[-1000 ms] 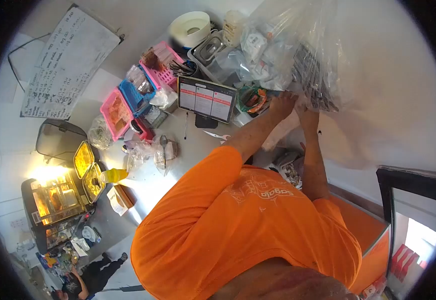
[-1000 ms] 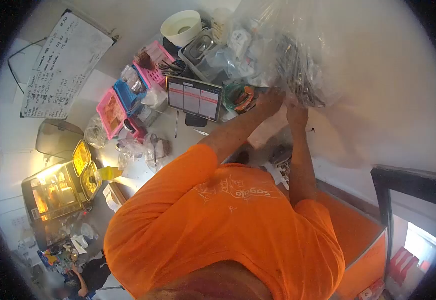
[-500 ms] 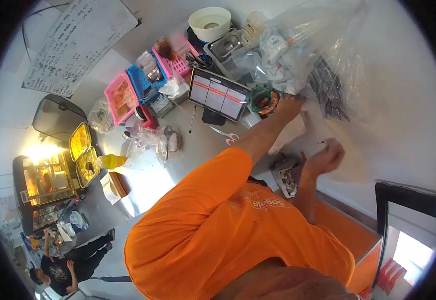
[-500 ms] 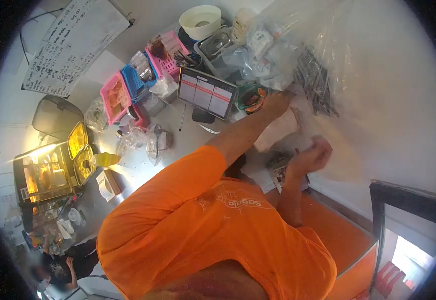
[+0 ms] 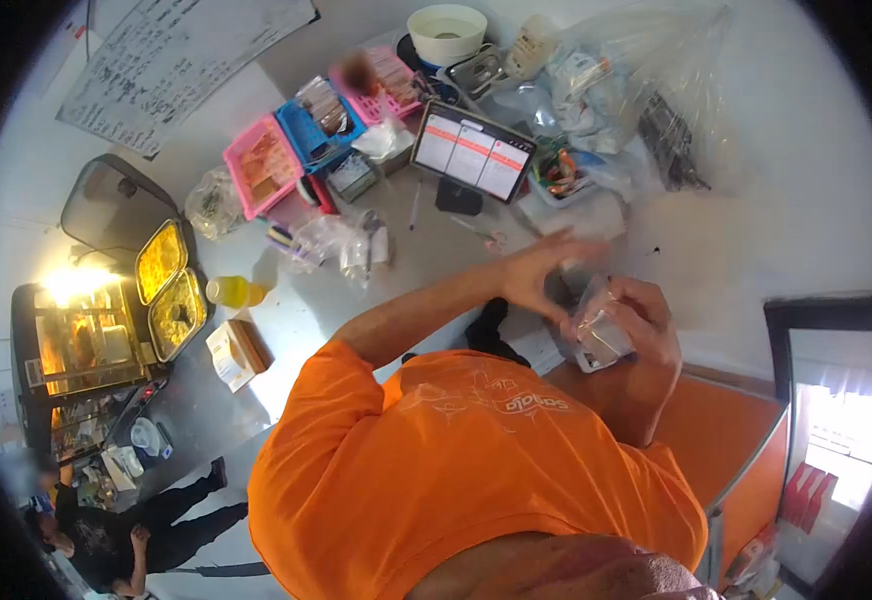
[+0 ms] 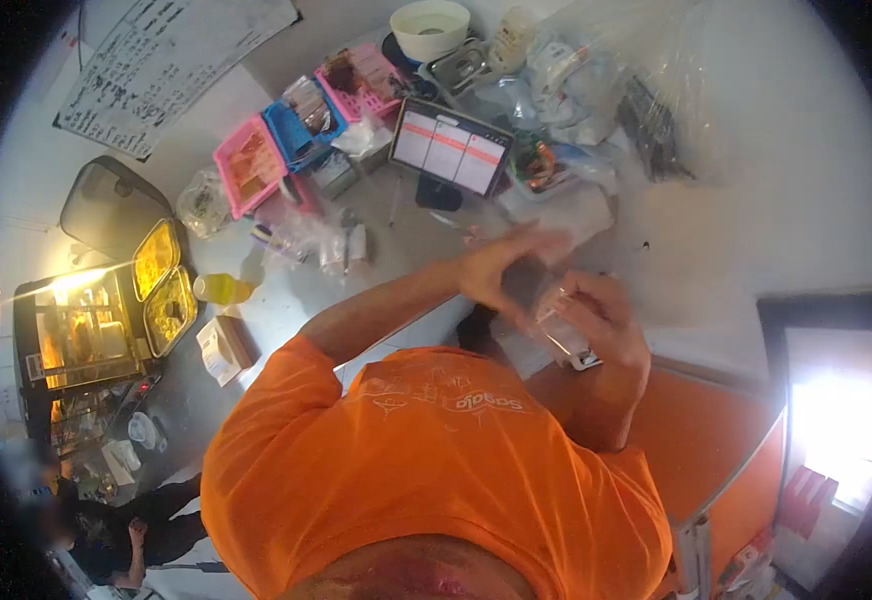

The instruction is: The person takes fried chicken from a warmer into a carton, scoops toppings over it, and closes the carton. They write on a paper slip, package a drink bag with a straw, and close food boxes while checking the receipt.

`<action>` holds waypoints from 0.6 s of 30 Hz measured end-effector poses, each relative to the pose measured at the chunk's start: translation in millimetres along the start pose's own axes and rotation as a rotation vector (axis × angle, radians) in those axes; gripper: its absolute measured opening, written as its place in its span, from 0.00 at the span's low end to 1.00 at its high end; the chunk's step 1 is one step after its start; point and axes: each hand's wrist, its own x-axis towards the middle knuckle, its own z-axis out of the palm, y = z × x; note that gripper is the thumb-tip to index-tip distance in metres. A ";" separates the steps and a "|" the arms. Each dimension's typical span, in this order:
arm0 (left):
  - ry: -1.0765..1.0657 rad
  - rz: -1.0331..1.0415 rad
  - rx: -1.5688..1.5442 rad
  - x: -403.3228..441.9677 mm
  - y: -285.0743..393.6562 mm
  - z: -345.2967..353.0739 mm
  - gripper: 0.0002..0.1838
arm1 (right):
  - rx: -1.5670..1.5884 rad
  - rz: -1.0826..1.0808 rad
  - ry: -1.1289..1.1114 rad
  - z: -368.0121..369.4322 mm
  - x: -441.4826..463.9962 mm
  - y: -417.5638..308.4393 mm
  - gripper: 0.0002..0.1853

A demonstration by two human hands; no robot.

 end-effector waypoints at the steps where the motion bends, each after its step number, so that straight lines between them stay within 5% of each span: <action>1: -0.155 -0.138 -0.157 -28.2 12.6 1.7 0.52 | 0.028 -0.017 -0.129 16.7 3.2 -1.2 0.10; 3: -0.354 -0.412 -0.470 -84.3 33.4 4.1 0.54 | 0.350 -0.085 -0.027 33.3 4.2 6.9 0.09; 6: -0.022 -0.207 -0.459 -147.6 83.2 18.9 0.46 | 0.482 -0.219 0.114 90.3 -3.2 -10.6 0.11; 9: 0.337 0.004 -0.261 -171.0 126.6 23.9 0.23 | 0.524 -0.160 0.093 107.9 3.8 27.3 0.16; 10: 0.395 -0.085 -0.417 -189.2 116.9 27.8 0.19 | 0.553 -0.105 0.063 109.1 11.1 43.7 0.18; 12: 0.554 -0.273 -0.541 -213.5 126.2 22.4 0.11 | 0.269 -0.279 0.449 142.6 26.5 18.7 0.23; 15: 0.643 -0.427 0.322 -245.4 164.2 -0.9 0.13 | -0.254 -0.660 0.783 194.0 32.1 5.9 0.25; 17: 0.565 -0.393 0.651 -259.2 178.9 -9.1 0.14 | -0.805 -0.818 0.505 233.0 23.1 -18.8 0.22; 18: 0.514 -0.381 0.808 -267.7 184.5 -9.0 0.14 | -0.988 -0.729 0.257 242.6 18.4 -21.7 0.21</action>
